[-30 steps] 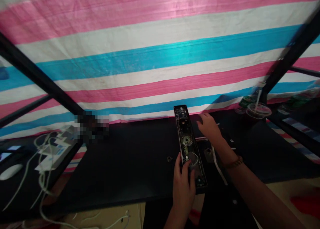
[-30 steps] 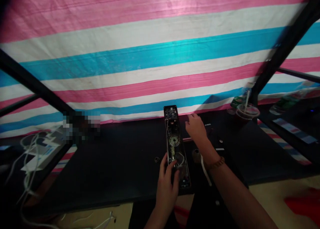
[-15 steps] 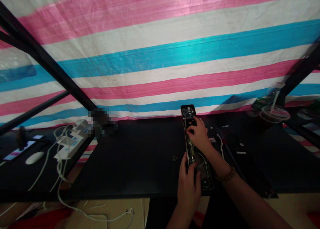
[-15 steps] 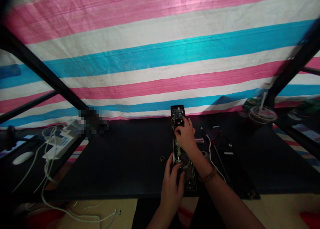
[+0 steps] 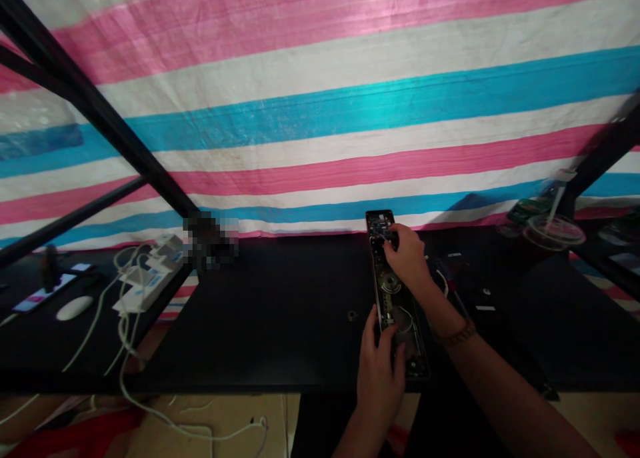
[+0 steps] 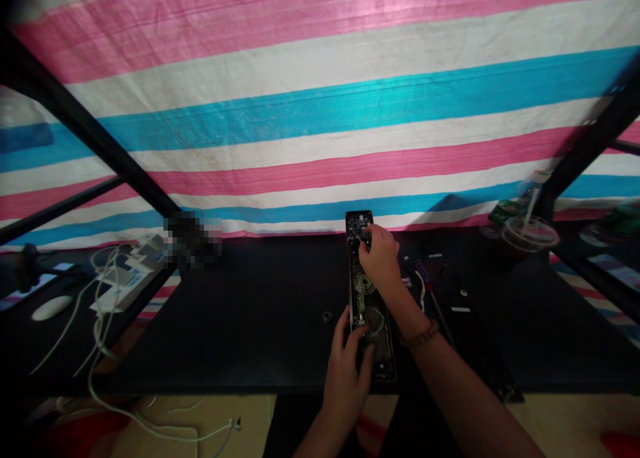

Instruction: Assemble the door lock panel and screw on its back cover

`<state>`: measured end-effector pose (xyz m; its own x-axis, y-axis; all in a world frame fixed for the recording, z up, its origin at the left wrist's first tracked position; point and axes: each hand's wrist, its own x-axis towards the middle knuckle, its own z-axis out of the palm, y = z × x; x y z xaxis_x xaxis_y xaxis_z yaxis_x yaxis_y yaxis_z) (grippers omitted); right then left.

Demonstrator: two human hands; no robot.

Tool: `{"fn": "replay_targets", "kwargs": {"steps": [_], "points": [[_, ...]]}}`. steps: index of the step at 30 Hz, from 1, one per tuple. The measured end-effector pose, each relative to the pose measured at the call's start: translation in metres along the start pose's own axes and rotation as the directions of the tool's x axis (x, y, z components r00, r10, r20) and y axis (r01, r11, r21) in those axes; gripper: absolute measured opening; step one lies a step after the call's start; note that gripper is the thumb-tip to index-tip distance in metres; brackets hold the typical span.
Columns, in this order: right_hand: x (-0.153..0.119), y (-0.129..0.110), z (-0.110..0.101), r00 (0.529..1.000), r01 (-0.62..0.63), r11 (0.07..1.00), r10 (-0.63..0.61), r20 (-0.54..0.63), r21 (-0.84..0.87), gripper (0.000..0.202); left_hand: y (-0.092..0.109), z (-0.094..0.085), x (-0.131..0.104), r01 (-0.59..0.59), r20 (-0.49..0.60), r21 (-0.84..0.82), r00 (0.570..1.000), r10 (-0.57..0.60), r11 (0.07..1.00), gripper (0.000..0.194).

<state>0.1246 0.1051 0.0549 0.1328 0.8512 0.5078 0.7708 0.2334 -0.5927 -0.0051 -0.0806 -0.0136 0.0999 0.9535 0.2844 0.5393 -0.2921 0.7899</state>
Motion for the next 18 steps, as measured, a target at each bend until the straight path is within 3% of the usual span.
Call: {"fn": "replay_targets", "kwargs": {"steps": [2, 6, 12, 18], "points": [[0.004, -0.004, 0.003, 0.994, 0.081, 0.991, -0.073, 0.08, -0.102, 0.045, 0.0, 0.0, -0.001, 0.014, 0.007, -0.007, 1.0, -0.014, 1.0, 0.034], [0.004, -0.009, 0.013, 0.968, 0.204, 0.949, -0.159, 0.196, -0.241, 0.031, -0.001, 0.001, -0.001, 0.029, 0.007, -0.013, 1.0, -0.029, 0.999, 0.033], [0.011, -0.01, 0.018, 0.98, 0.185, 0.955, -0.162, 0.117, -0.23, 0.021, -0.002, 0.001, -0.001, 0.015, -0.015, -0.013, 1.0, -0.015, 1.0, 0.035], [0.016, -0.016, 0.017, 0.959, 0.284, 0.941, -0.277, 0.063, -0.186, 0.02, -0.003, 0.002, -0.001, 0.01, -0.013, -0.034, 1.0, -0.01, 0.999, 0.033]]}}
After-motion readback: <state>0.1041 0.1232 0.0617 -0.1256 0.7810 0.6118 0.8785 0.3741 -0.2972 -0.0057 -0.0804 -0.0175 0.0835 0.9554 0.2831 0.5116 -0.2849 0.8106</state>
